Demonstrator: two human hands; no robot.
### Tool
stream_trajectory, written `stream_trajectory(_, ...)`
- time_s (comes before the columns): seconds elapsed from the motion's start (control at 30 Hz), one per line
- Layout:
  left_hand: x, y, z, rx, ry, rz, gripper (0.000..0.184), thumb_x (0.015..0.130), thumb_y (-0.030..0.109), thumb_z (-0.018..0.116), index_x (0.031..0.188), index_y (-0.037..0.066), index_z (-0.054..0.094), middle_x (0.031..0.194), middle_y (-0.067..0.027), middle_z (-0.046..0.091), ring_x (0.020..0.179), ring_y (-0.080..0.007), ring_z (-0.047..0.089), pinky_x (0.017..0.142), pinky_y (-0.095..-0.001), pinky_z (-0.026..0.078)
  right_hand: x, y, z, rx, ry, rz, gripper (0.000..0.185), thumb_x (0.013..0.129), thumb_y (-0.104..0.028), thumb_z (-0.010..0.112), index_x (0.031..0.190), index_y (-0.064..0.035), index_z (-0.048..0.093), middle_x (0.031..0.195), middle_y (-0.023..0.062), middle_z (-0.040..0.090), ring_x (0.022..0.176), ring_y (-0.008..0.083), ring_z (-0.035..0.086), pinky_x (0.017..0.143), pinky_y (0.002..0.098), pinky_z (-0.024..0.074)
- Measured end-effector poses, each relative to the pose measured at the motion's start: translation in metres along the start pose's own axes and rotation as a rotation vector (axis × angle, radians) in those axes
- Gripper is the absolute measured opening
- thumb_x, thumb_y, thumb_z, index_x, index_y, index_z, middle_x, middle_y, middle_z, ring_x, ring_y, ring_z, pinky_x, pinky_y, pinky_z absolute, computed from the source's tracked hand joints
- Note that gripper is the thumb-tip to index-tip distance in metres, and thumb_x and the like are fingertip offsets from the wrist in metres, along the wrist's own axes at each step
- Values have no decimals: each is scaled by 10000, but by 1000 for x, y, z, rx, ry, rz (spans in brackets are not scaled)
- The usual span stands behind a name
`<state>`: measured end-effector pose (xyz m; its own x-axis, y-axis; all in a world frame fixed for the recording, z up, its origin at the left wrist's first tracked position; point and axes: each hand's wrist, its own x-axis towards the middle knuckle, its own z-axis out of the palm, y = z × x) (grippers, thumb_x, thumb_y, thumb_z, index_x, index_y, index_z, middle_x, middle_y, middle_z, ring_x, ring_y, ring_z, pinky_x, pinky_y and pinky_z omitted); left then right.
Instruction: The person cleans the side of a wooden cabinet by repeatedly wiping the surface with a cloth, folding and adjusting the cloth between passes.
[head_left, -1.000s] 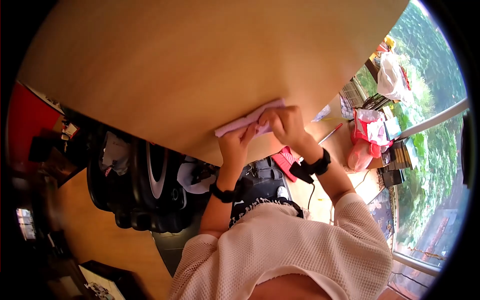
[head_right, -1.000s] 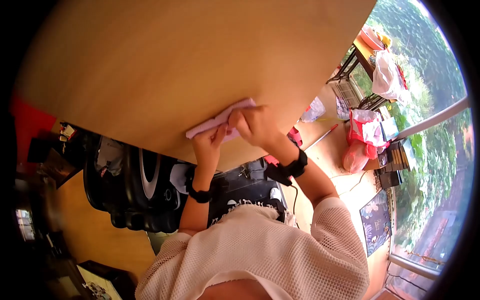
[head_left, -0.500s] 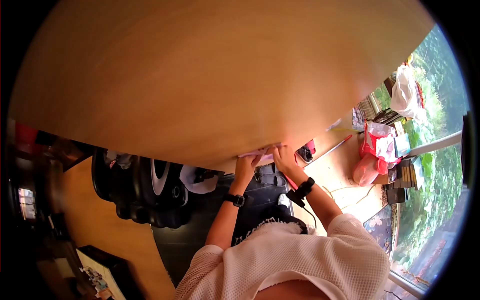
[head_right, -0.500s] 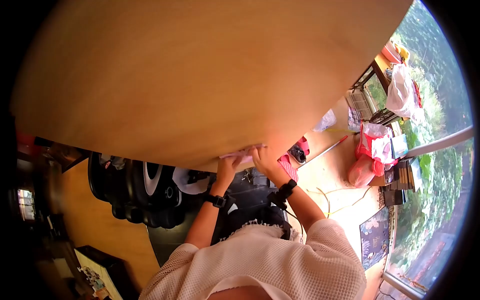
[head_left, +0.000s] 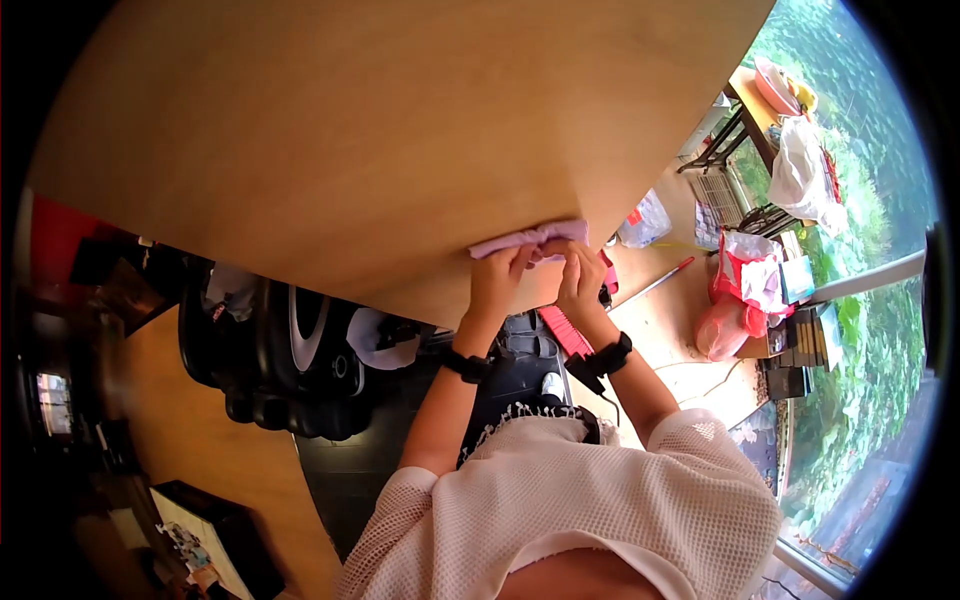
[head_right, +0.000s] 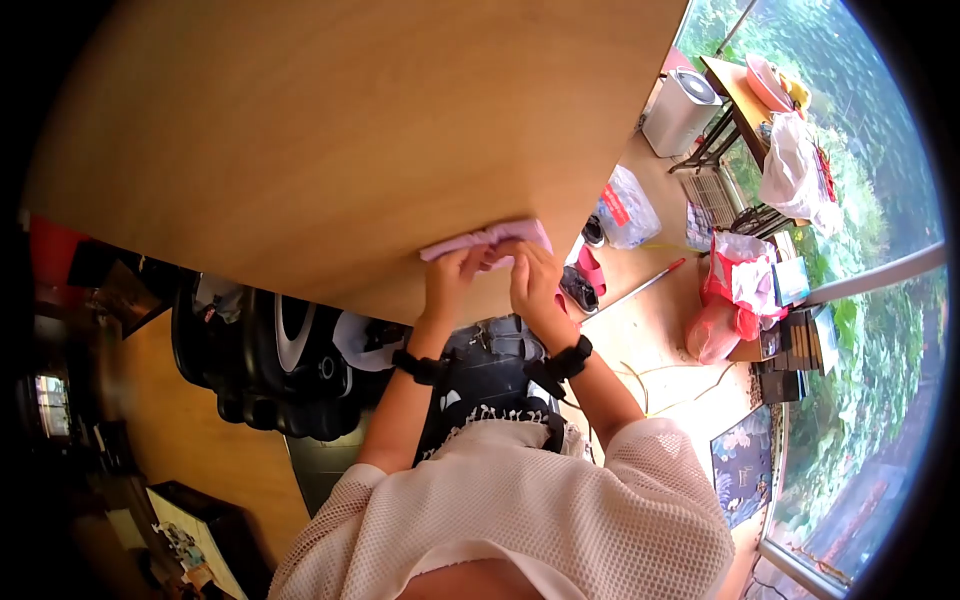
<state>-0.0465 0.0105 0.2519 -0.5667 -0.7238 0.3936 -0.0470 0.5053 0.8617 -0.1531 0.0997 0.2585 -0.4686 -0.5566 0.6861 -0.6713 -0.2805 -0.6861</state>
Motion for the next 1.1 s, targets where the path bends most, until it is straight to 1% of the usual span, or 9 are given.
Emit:
stream_trajectory(0.03,-12,-40,15,106,-96,-83,221,895,205,567,882,10,670,754,-165,654,656,-324,633,585,-370,495,-11,10,1,-2,20,128,332,936,-145,363,760,26,588,739,175,601,693,345,588,653,370,464)
stream_trajectory(0.17,-49,-99,57,274,-13,-2,215,917,146,541,941,-38,648,843,-169,672,744,-245,667,649,-303,513,-66,78,8,-259,-217,181,105,863,-60,460,857,-10,553,789,150,563,795,346,549,689,426,436)
stream_trajectory(0.37,-43,-103,74,131,4,-68,243,925,172,542,884,-35,662,736,-119,686,639,-211,672,592,-295,526,-56,82,-3,-204,-255,67,121,807,33,507,917,-14,519,865,151,535,853,341,521,756,409,421)
stream_trajectory(0.53,24,32,63,131,28,178,240,923,153,545,847,-41,665,735,-120,689,629,-185,670,587,-274,515,12,39,-40,-119,32,26,136,805,75,520,917,-2,514,839,143,533,782,323,511,710,374,422)
stream_trajectory(0.67,21,45,70,-12,61,11,227,912,140,561,871,-65,648,738,-146,679,644,-177,667,572,-274,494,30,23,-56,-134,28,-25,123,796,71,530,902,13,503,832,161,529,766,333,509,682,388,421)
stream_trajectory(0.8,-14,0,87,193,67,-202,223,909,193,569,915,-7,668,761,-178,661,659,-251,661,595,-311,496,-12,68,-39,-235,53,-19,130,783,74,522,894,12,498,825,173,514,777,358,491,686,406,410)
stream_trajectory(0.93,-18,-37,99,288,36,-11,194,868,208,604,955,48,672,787,-155,657,661,-302,638,579,-353,487,-41,115,-28,-281,4,25,134,771,67,516,891,13,487,826,186,498,774,371,479,681,417,402)
stream_trajectory(0.97,-19,-45,105,223,57,-24,238,837,286,601,855,62,681,771,-154,640,689,-338,613,588,-420,484,-52,125,-28,-301,-16,25,136,775,65,516,897,14,486,824,183,497,765,365,481,668,412,402)
stream_trajectory(1.1,-34,-85,115,268,-65,-86,224,834,273,611,848,63,688,749,-151,639,675,-337,611,598,-409,492,-85,152,-26,-321,-86,93,156,769,57,522,914,12,486,825,178,501,759,368,481,653,422,400)
